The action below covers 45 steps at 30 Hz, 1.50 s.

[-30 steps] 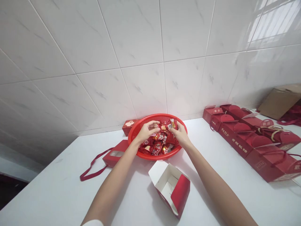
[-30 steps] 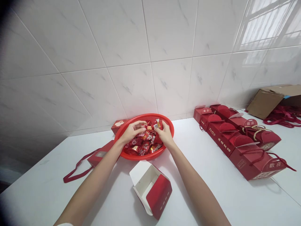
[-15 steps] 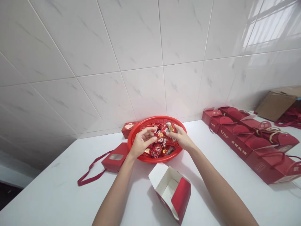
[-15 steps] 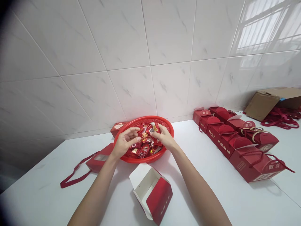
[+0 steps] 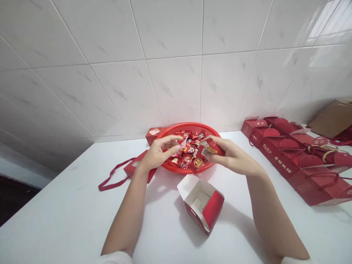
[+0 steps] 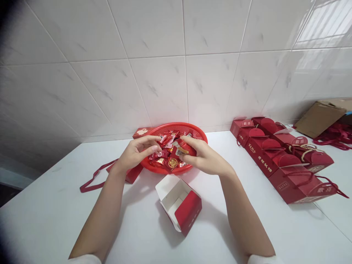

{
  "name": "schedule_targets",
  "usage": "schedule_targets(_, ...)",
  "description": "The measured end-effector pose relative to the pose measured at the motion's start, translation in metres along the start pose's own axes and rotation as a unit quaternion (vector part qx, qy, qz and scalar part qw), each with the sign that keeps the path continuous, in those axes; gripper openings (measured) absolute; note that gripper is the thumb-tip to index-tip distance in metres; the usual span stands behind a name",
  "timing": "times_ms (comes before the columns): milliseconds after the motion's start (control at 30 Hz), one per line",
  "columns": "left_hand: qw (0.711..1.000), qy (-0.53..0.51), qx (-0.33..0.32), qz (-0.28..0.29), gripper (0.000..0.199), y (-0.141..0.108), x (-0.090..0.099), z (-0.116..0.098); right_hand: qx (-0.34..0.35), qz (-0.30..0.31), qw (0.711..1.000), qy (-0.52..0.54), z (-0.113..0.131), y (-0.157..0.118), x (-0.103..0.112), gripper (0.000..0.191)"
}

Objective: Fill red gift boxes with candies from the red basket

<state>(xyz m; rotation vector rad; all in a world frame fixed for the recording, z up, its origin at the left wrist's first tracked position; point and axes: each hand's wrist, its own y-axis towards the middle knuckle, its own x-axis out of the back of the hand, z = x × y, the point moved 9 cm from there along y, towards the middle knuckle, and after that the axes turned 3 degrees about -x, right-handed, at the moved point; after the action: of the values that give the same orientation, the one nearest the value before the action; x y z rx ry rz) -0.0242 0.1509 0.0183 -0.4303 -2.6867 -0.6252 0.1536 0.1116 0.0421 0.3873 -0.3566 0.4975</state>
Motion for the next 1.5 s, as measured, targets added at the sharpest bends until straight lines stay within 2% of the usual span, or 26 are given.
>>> schedule_targets(100,0.999,0.030,0.009,-0.008,0.042,-0.002,0.004,-0.004,0.014,0.109,0.989,-0.100,0.014,-0.014,-0.021,0.007)
schedule_targets(200,0.999,0.048,0.007,-0.001,0.041,-0.004,0.002,-0.008,0.006,0.173,0.971,-0.164,0.014,-0.021,-0.037,0.014)
schedule_targets(367,0.998,0.062,-0.004,0.027,0.039,-0.004,-0.005,-0.014,-0.008,0.220,0.956,-0.195,0.012,-0.024,-0.051,0.018)
schedule_targets(700,0.997,0.074,-0.003,0.038,0.036,-0.003,-0.006,-0.015,0.004,0.227,0.952,-0.203,0.019,-0.027,-0.059,0.017)
schedule_targets(800,0.996,0.078,0.001,0.032,0.037,-0.004,-0.003,-0.014,0.024,0.204,0.961,-0.185,0.024,-0.026,-0.055,0.014)
schedule_targets(933,0.996,0.087,0.008,0.033,0.039,-0.005,0.000,-0.011,0.029,0.142,0.978,-0.152,0.030,-0.024,-0.042,0.002)
schedule_targets(1100,0.993,0.113,0.017,0.038,0.041,-0.003,0.002,-0.001,0.031,0.038,0.995,-0.088,0.033,-0.021,-0.020,0.016)
schedule_targets(1233,0.989,0.126,0.037,0.071,0.039,-0.001,-0.003,0.012,0.012,-0.039,0.999,0.007,0.028,-0.018,-0.005,0.017)
schedule_targets(1367,0.982,0.141,0.060,0.111,0.038,0.001,-0.010,0.026,-0.002,-0.061,0.996,0.059,0.025,-0.016,-0.001,0.020)
schedule_targets(1500,0.974,0.146,0.082,0.151,0.039,0.000,-0.019,0.037,0.020,-0.029,0.999,0.017,0.029,-0.016,-0.007,0.018)
